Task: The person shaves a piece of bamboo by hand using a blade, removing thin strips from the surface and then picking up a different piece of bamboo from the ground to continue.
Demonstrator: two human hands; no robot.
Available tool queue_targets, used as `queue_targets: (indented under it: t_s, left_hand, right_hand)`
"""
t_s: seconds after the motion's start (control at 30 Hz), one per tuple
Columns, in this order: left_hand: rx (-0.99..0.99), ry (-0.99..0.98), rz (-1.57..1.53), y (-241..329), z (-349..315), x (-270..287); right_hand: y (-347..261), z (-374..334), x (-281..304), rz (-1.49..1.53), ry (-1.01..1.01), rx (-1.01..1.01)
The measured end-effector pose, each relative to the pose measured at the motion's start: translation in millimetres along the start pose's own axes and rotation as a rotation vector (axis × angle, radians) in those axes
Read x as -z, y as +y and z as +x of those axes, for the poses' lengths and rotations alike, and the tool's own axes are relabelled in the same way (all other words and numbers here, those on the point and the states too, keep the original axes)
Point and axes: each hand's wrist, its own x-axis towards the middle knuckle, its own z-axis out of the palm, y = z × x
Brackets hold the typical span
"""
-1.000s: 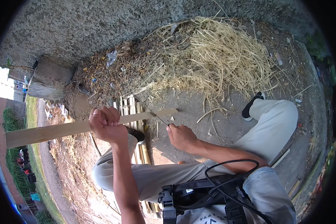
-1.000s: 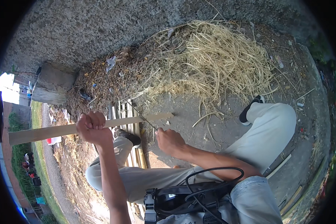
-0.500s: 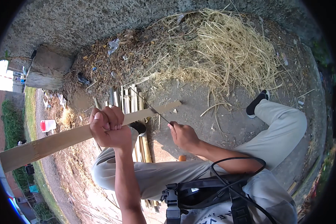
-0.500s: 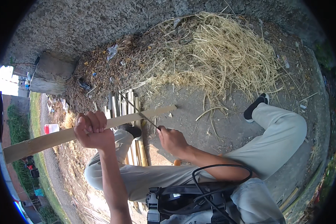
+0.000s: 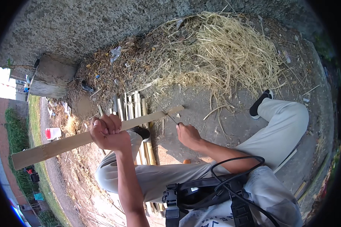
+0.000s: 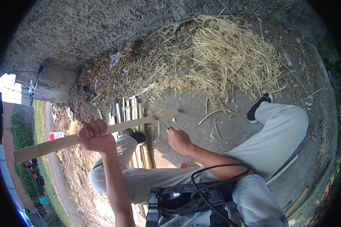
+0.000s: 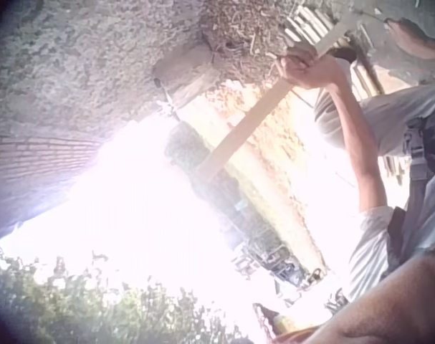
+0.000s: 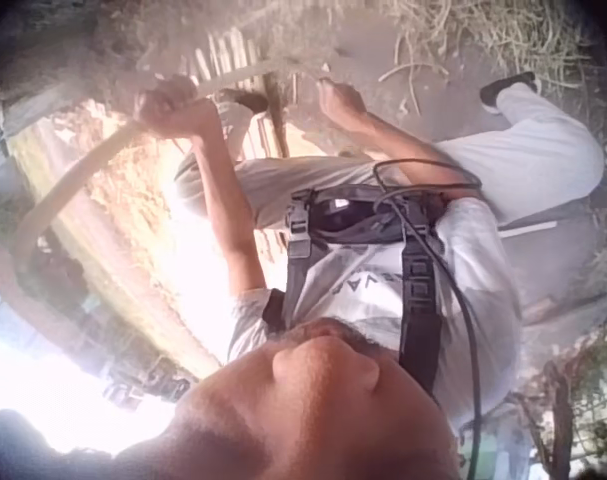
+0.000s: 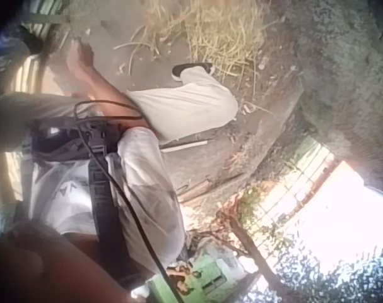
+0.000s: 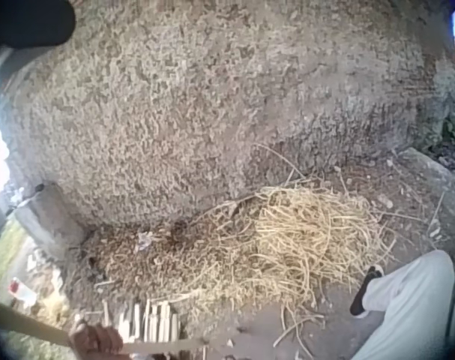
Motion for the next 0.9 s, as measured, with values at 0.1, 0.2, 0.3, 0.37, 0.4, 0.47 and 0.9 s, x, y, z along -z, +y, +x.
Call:
queue_targets:
  t_s: [0.1, 0.2, 0.3, 0.37, 0.4, 0.47, 0.9]
  left_hand:
    - [0.002, -0.068, -0.034, -6.2, 1.9, 12.5]
    - [0.009, 0.009, -0.018, -5.0, 9.5, 3.4]
    - [0.006, -0.001, -0.024, -6.6, 5.0, 1.5]
    - [-0.005, 0.001, -0.057, -6.3, 6.6, -0.5]
    - [-0.009, 0.03, -0.048, -9.4, 5.4, 3.3]
    - [-0.034, 0.135, 0.009, -11.1, 6.5, -0.9]
    - [-0.097, 0.225, 0.15, -14.4, 9.0, -2.3]
  right_hand:
    - [-8.8, 5.1, 10.2, -0.01, -0.133, -0.181]
    - [-49.3, 3.9, 18.8, 0.063, 0.021, 0.034]
    - [-34.0, 1.3, -0.3, 0.129, 0.12, 0.044]
    - [20.7, 0.8, -16.1, -0.056, -0.012, -0.172]
    - [22.6, 1.9, -14.3, -0.051, -0.022, -0.183]
    - [16.1, 6.6, -10.4, -0.047, -0.036, -0.191]
    - [11.8, 7.8, 1.7, -0.001, -0.088, -0.274]
